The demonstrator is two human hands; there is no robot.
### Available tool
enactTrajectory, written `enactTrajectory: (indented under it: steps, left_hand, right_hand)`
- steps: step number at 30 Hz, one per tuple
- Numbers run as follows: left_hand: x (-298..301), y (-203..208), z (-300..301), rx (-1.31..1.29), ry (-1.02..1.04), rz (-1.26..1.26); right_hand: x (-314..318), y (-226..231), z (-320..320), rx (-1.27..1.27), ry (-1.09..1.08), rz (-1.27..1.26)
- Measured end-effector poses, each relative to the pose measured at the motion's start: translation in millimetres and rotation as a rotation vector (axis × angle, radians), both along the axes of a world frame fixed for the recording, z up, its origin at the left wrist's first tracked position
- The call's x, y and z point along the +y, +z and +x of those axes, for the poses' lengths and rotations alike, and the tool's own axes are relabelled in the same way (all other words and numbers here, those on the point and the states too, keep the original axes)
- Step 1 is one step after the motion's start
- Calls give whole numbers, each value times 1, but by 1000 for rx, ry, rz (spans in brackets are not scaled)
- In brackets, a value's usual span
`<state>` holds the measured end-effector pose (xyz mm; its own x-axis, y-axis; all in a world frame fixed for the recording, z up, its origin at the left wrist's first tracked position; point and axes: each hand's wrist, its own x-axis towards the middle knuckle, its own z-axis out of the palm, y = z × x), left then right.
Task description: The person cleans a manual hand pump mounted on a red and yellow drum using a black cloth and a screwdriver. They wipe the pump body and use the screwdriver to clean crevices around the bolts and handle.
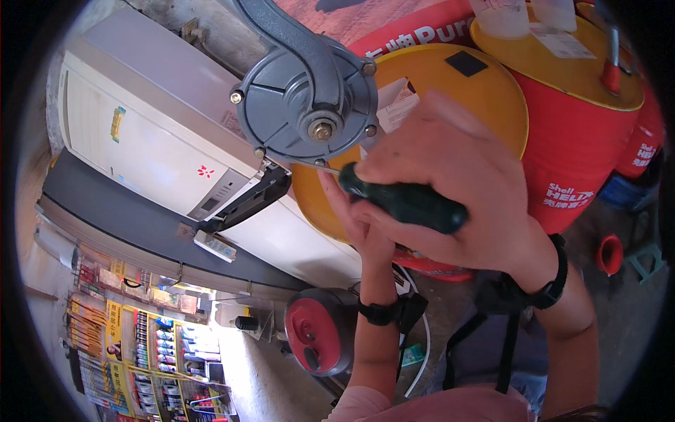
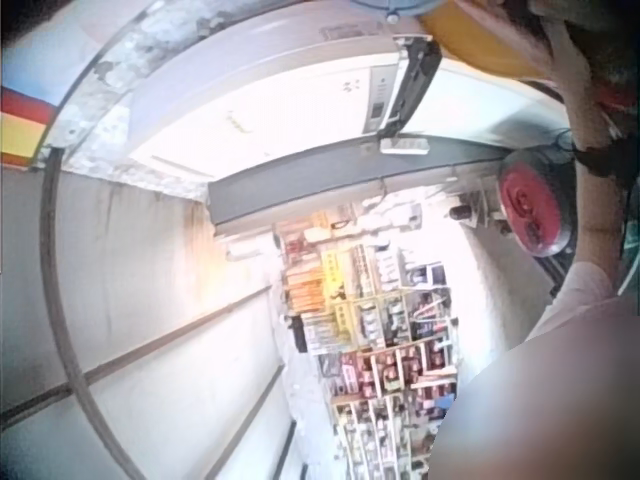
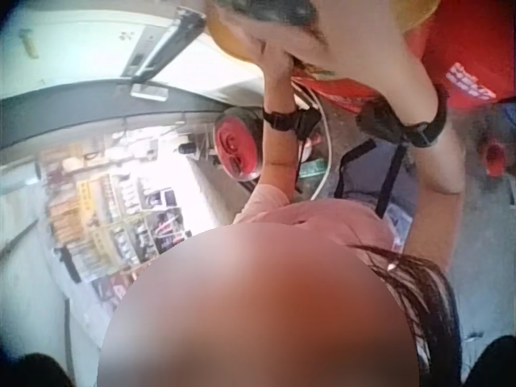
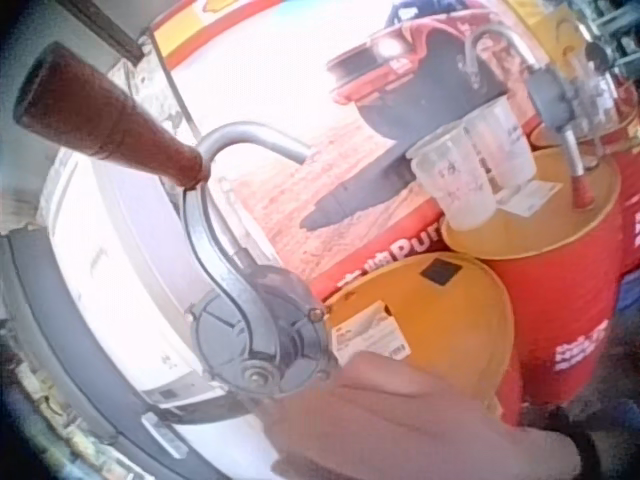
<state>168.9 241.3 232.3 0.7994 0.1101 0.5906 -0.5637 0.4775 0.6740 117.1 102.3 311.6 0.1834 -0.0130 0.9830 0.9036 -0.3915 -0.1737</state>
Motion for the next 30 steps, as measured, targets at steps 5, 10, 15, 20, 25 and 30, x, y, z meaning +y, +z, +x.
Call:
enactTrajectory:
  steps: [5, 10, 15, 20, 25, 30]
  left_hand:
    - [20, -22, 16, 23, -34, -2]
    - [26, -27, 24, -108, -18, -93]
    - [25, -28, 20, -121, 30, -78]
    - [24, -27, 20, -112, 70, -46]
    - [17, -19, 9, -117, 497, 80]
    - [30, 17, -22, -209, 947, 255]
  right_hand:
    - [-13, -28, -11, 26, 44, 88]
    - [-18, -69, -24, 217, 36, 123]
    - [-1, -103, -8, 328, 143, 76]
    - [3, -117, 1, 366, 216, 111]
    - [-19, -128, 13, 325, 194, 382]
    - [-36, -139, 21, 545, 237, 692]
